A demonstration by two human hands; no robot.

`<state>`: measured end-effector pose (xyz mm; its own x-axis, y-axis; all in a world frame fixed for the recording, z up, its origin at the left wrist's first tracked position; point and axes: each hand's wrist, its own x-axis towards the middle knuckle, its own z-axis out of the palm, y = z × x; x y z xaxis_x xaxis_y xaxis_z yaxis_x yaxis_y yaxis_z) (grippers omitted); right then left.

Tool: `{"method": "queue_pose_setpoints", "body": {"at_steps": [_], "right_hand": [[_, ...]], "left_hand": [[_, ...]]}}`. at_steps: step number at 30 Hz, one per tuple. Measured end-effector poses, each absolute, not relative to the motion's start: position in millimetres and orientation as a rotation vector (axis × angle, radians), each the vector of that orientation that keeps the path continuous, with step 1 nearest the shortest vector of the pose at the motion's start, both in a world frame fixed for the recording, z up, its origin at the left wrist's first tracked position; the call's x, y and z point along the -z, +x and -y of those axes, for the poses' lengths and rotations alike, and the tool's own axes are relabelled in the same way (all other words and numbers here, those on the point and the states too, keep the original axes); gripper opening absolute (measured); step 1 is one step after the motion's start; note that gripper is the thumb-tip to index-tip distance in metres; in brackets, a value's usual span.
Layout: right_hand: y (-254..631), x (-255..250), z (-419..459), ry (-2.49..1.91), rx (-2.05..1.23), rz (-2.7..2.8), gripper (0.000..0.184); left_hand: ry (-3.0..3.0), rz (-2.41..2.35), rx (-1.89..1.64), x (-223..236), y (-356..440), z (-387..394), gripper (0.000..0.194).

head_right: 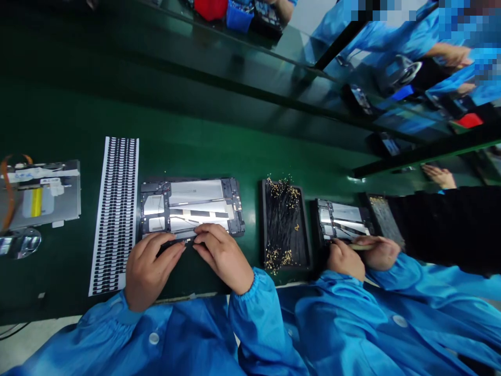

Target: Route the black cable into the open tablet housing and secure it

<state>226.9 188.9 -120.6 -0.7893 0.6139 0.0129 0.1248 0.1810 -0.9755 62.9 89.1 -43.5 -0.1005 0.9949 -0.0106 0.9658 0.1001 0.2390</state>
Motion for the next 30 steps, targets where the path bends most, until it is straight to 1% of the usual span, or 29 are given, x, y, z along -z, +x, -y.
{"method": "queue_pose_setpoints", "body": {"at_steps": [5,12,17,23,30], "right_hand": [[226,121,-186,-0.699,-1.616,2.070,0.011],[220,123,-186,-0.700,-1.581,2.061,0.009],[220,123,-185,-0.688,-1.535,2.082,0.008],[221,124,-180,-0.692,-1.490,2.091,0.010],[222,125,-176,-0.687,-1.374,2.129,0.012]], "left_hand": [[1.972,-2.191,-0.256,44,63,-91,0.021],[1.961,-2.224,-0.264,46,65,-94,0.015],[1.964,-2.228,-0.258,45,66,-94,0.016],[1.988,-2.229,-0.258,44,66,-94,0.017],[2.009,-2.229,-0.218,44,67,-96,0.012]]}}
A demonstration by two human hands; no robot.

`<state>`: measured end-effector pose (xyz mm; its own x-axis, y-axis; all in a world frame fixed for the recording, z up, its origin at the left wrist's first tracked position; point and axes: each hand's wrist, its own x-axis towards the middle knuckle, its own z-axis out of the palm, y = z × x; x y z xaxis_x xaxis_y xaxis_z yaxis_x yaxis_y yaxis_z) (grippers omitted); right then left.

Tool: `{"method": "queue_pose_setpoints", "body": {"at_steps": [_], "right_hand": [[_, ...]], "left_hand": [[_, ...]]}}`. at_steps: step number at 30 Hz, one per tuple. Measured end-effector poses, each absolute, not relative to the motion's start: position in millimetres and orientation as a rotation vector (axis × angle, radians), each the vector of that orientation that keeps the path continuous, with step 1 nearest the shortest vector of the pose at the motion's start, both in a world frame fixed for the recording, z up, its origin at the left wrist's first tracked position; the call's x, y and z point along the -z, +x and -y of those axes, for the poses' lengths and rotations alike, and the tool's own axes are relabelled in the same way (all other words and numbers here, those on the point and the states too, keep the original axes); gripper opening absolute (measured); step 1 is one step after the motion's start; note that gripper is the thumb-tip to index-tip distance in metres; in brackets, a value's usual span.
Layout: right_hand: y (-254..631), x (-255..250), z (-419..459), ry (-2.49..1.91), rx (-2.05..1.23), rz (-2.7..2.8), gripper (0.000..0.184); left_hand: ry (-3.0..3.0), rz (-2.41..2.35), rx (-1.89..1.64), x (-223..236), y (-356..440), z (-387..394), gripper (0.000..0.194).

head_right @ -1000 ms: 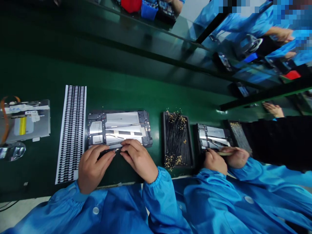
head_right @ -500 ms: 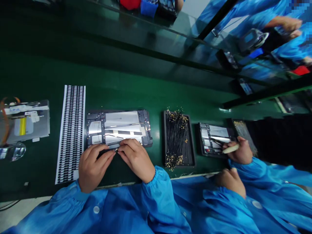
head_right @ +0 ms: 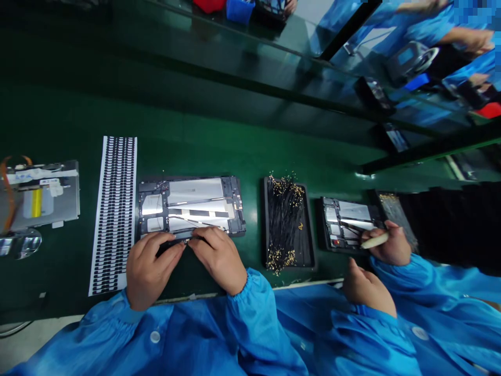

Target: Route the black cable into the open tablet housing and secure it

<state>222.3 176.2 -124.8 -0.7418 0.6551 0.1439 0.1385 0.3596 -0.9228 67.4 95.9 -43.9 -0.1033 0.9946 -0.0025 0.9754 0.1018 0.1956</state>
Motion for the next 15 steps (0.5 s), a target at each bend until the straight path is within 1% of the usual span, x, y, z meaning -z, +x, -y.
{"method": "queue_pose_setpoints", "body": {"at_steps": [5,11,15], "right_hand": [[223,126,-173,-0.695,-1.327,2.162,0.013],[224,123,-165,-0.652,-1.126,2.239,0.015],[222,123,-159,-0.672,-1.200,2.115,0.029]], "left_hand": [[2.019,-2.226,-0.204,45,67,-94,0.012],[2.113,-2.210,-0.104,43,66,-90,0.015],[2.029,-2.227,-0.076,30,69,-87,0.027]]}}
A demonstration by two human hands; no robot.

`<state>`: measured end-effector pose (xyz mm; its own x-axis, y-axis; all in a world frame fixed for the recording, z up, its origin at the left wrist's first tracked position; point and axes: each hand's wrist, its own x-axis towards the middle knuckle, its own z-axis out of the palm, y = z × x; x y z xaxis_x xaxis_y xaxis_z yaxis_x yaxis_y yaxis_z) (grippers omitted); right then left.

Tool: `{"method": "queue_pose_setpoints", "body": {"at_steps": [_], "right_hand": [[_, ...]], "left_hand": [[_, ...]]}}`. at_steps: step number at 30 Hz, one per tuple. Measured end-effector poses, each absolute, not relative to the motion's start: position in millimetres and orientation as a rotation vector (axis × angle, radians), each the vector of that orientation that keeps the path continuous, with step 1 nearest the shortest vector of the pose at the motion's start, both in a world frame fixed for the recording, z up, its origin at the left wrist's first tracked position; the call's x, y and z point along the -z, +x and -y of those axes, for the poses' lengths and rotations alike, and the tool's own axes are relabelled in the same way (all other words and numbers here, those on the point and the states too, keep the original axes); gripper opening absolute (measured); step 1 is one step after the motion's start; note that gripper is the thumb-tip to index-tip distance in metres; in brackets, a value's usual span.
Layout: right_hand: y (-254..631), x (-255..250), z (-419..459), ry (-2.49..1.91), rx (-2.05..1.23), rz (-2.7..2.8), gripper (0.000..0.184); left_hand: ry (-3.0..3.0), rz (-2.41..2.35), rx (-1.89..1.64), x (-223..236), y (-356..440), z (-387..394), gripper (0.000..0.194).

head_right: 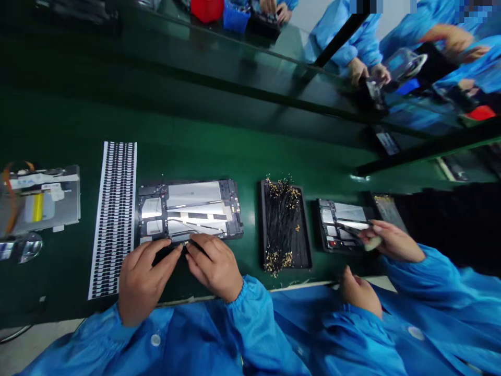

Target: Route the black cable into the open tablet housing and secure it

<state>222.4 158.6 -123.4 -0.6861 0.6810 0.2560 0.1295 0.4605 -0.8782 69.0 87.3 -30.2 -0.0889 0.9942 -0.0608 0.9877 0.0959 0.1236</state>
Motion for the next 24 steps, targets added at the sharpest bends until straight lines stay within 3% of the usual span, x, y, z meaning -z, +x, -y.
{"method": "queue_pose_setpoints", "body": {"at_steps": [4,12,15,18,24], "right_hand": [[224,126,-153,-0.660,-1.184,2.166,0.043],[220,83,-114,-0.684,-1.253,1.995,0.038],[192,61,-89,-0.652,-1.439,1.960,0.022],[159,57,-76,-0.623,-1.401,2.084,0.010],[128,59,-75,-0.746,-1.243,2.329,0.006]], "left_hand": [[1.946,-2.235,-0.060,1,66,-76,0.031],[1.577,-2.546,-0.122,-71,27,-6,0.026],[1.577,-2.568,-0.079,-71,21,11,0.028],[1.701,-2.440,-0.024,-55,16,10,0.032],[1.771,-2.211,0.044,-32,0,-1,0.031]]}}
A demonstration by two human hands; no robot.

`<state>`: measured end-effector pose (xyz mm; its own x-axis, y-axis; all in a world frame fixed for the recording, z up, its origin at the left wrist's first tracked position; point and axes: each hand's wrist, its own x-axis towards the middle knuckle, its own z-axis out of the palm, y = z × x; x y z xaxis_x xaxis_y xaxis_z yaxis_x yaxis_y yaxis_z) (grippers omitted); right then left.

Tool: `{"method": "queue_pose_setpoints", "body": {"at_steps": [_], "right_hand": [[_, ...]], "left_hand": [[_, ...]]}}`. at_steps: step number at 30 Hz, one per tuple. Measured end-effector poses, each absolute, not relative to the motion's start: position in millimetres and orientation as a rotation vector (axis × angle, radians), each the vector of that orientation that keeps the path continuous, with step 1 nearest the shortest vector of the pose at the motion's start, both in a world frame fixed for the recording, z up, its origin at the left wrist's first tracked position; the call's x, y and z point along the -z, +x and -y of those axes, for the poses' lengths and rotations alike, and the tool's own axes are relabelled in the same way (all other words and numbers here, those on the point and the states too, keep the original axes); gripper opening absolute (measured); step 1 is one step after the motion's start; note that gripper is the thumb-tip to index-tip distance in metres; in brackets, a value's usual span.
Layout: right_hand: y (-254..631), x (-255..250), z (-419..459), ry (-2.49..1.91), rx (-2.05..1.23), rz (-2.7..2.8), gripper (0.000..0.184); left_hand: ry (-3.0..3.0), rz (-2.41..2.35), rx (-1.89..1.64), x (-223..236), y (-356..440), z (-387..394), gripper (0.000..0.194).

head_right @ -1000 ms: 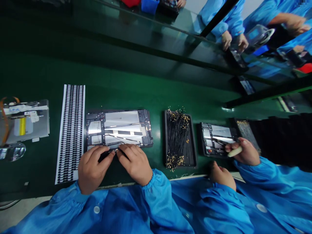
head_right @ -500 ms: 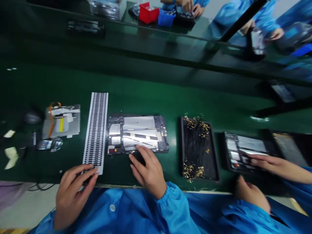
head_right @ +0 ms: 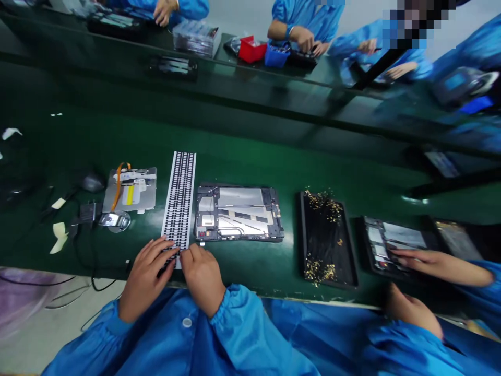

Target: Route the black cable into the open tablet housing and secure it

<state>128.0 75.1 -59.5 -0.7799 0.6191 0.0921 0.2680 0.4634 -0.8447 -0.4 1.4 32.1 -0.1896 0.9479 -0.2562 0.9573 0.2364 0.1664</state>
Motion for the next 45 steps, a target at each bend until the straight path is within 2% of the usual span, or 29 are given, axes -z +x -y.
{"method": "queue_pose_setpoints", "body": {"at_steps": [5,8,12,16,18,23,25,29,33,35,38,45], "right_hand": [[116,51,-76,-0.781,-1.029,2.493,0.018],[111,56,-73,-0.757,-1.022,2.510,0.017],[112,63,-67,-0.736,-1.217,2.338,0.006],[144,53,-85,-0.616,-1.720,1.916,0.006],[175,52,-106,-0.686,-1.818,1.701,0.005],[250,107,-159,-1.436,-1.210,1.634,0.011],[262,140,-169,-1.537,-1.129,1.632,0.017],[261,168,-162,-1.501,-1.387,1.562,0.022],[268,144,-144,-1.442,-1.521,1.546,0.013],[275,130,-142,-1.360,-1.469,1.671,0.007],[278,118,-150,-1.143,-1.368,1.957,0.010],[260,124,-174,-0.879,-1.309,2.249,0.009]], "left_hand": [[1.843,-2.179,0.051,-28,-10,4,0.027],[1.843,-2.181,0.059,-25,-11,4,0.027],[1.827,-2.189,0.089,-25,-11,5,0.028],[1.826,-2.181,0.119,-32,-13,4,0.028],[1.852,-2.192,0.101,-37,-11,-3,0.027],[1.958,-2.213,-0.143,-24,21,-49,0.026],[2.009,-2.127,-0.153,-5,39,-72,0.027],[2.079,-2.009,-0.053,38,55,-102,0.024],[2.103,-2.003,0.007,43,50,-104,0.016],[2.086,-2.000,0.012,36,50,-103,0.020],[2.059,-1.974,-0.039,33,60,-103,0.021],[2.049,-1.823,-0.228,57,80,-94,0.022]]}}
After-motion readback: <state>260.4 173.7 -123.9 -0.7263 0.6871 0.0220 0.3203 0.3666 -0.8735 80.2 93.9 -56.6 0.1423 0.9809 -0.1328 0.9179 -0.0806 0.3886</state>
